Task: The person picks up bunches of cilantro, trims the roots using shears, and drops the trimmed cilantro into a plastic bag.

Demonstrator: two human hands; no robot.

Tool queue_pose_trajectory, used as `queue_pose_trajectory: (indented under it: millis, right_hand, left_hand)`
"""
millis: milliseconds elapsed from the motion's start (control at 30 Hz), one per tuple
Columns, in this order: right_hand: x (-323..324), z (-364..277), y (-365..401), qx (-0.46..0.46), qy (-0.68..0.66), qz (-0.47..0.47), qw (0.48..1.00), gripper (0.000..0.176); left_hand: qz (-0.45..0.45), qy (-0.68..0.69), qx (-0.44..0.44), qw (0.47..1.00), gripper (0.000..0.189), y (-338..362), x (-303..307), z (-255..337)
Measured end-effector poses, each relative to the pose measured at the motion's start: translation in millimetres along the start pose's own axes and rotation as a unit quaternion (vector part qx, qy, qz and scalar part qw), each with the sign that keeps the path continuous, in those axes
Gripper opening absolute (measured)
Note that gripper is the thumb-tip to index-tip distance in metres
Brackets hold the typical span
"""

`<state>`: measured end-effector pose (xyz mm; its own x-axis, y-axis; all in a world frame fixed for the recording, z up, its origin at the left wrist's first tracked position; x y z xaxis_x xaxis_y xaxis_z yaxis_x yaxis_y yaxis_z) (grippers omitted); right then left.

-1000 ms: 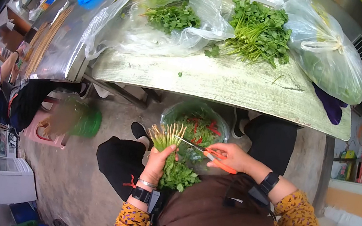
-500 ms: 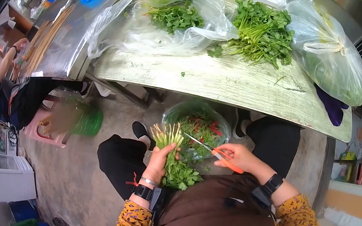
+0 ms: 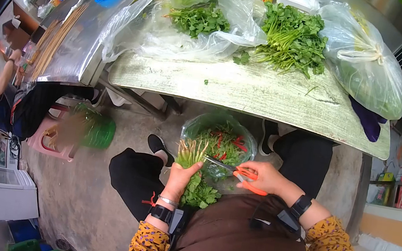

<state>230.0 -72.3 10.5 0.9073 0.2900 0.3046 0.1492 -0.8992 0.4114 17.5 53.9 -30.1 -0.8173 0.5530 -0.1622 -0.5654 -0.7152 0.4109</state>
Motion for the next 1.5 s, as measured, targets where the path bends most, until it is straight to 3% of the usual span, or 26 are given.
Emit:
queue_pose_trajectory:
  millis: [333,667,733,1133,1333,1500]
  right_hand:
    - [-2.9,4.5,-1.9,-0.042,-0.002,-0.059,0.997,0.059]
    - [-1.9,0.3,3.9,-0.003,-0.132,-0.042,0.99,0.047]
    - [-1.7,13.7,4.2,-0.057,-0.169,-0.053,0.983,0.052]
    - [-1.2,13.5,11.0,-0.014,-0.146,-0.037,0.989,0.057]
    - [-6.5,15.6,9.7,-0.025,-0.224,-0.044,0.973,0.049]
    - [-3.1,13.5,12.6,-0.049,-0.204,-0.045,0.977,0.047]
  left_hand:
    - [-0.104,0.001,0.041,0.994,0.022,2.3,-11.4,1.6]
    - [-0.111,0.022,0.085,0.99,0.023,1.5,-8.3,-2.7]
    - [-0.132,0.064,0.087,0.985,0.023,1.2,-9.4,-3.5]
    - [-0.123,0.063,0.054,0.989,0.021,4.2,-9.8,9.3]
    - [-0.129,0.057,0.065,0.988,0.022,2.6,-12.6,5.6]
    - [-0.151,0.057,0.071,0.984,0.023,3.9,-13.4,3.0]
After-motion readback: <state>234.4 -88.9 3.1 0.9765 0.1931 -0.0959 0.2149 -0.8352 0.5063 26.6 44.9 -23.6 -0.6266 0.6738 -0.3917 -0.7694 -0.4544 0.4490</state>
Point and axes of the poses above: each hand's wrist, its own y-axis away from the middle knuckle, its own x-axis out of the back of the hand, z = x × y, the point moved 7 cm from there along -y, towards the middle knuckle, and after that the axes turned 8 degrees about -z, right-handed, at the moved point
